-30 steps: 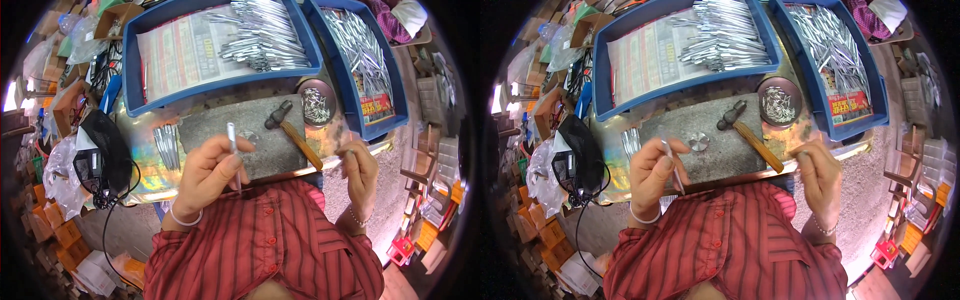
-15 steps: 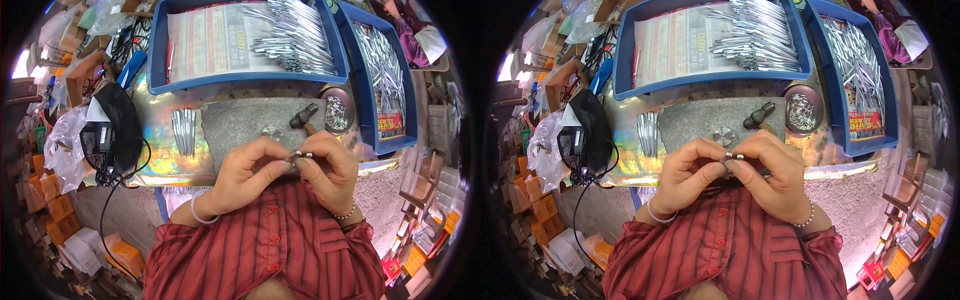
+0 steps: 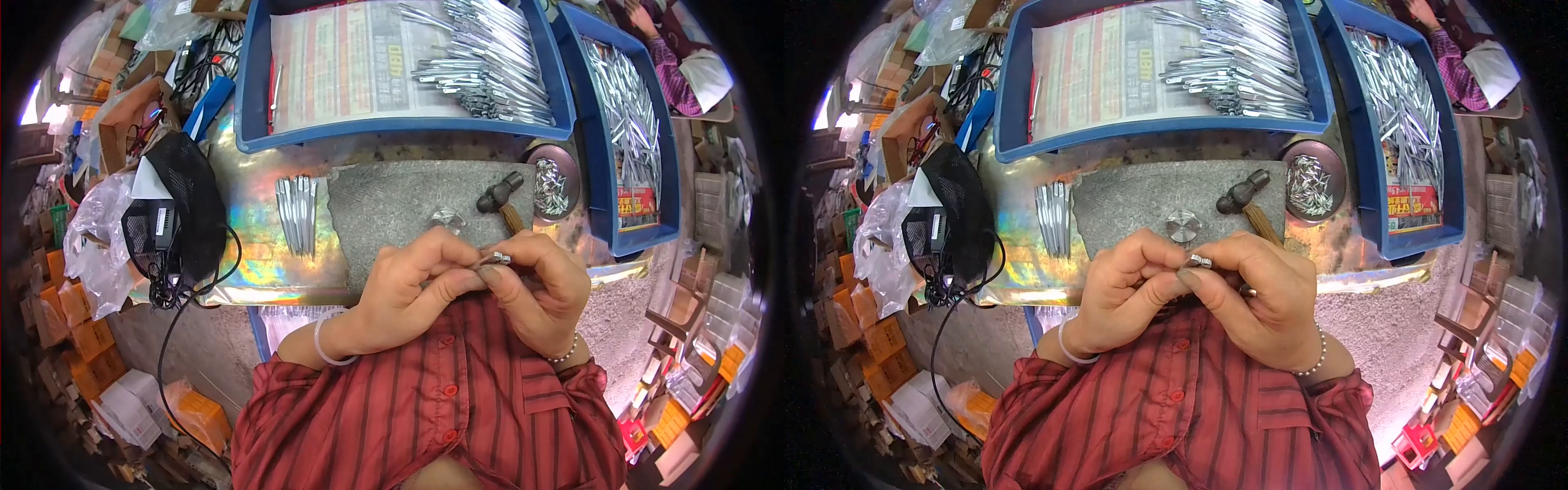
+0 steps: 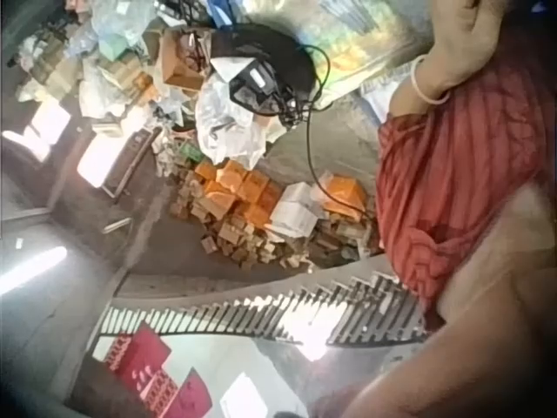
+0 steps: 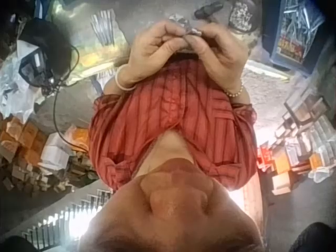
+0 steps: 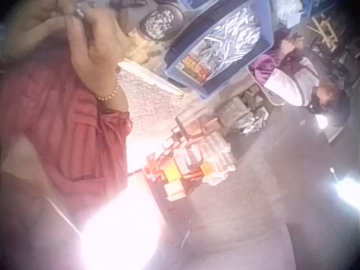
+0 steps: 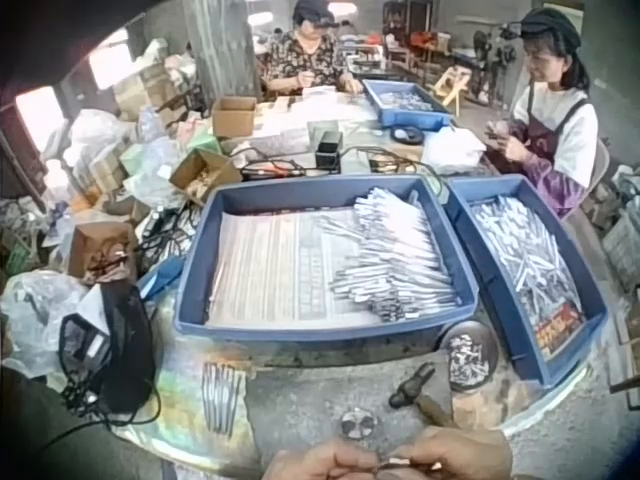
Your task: Assembling small metal hardware components using a hand hammer at a workbench.
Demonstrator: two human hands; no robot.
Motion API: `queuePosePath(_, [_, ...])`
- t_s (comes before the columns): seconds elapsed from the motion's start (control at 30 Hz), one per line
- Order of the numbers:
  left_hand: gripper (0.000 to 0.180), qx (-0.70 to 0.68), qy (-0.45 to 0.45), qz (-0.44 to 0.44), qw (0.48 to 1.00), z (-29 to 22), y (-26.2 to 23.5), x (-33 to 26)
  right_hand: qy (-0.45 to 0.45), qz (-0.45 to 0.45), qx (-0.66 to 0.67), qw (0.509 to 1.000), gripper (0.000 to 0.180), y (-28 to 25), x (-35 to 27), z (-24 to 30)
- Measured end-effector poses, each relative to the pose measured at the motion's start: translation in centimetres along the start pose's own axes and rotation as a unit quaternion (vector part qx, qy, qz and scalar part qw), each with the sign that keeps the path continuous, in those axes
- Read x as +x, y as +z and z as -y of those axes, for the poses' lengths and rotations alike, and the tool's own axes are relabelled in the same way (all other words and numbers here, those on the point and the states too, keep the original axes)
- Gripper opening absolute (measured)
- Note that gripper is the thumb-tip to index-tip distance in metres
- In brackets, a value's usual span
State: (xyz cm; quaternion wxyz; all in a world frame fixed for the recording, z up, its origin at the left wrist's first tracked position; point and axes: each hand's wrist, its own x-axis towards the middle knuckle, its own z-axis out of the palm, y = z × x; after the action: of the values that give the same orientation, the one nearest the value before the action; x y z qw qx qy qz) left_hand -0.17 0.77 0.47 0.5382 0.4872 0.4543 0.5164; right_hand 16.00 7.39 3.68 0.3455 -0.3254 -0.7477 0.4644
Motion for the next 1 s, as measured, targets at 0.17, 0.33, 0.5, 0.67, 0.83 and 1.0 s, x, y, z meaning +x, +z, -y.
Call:
queuePosePath(0.17, [0.011,0.031,0.019,0.004,0.999,-0.2,-0.1,0.1,0.000,0.013,0.000,1.000,0.014,0.0,0.1,-0.1])
queuePosePath(0.33, [0.011,0.017,-0.021,0.020,0.999,-0.5,-0.2,0.1,0.055,-0.004,0.010,0.998,0.013,0.4,-0.5,-0.2])
queuePosePath(0.5, [0.010,-0.027,-0.096,0.038,0.994,-0.2,-0.1,0.4,0.191,-0.005,0.104,0.976,0.014,0.5,0.1,-0.3])
queuePosePath(0.67, [0.016,-0.186,-0.221,0.073,0.955,-0.8,-0.7,2.1,0.307,-0.026,0.229,0.923,0.013,0.1,1.1,-1.9])
queuePosePath(0.83, [0.019,-0.098,-0.243,0.111,0.959,-1.0,-1.3,3.1,0.339,-0.025,0.358,0.870,0.014,-0.3,1.5,-3.2])
queuePosePath(1.0, [0.019,-0.090,-0.268,0.141,0.949,-2.0,-1.4,3.7,0.372,-0.016,0.400,0.837,0.017,-0.5,1.5,-3.3])
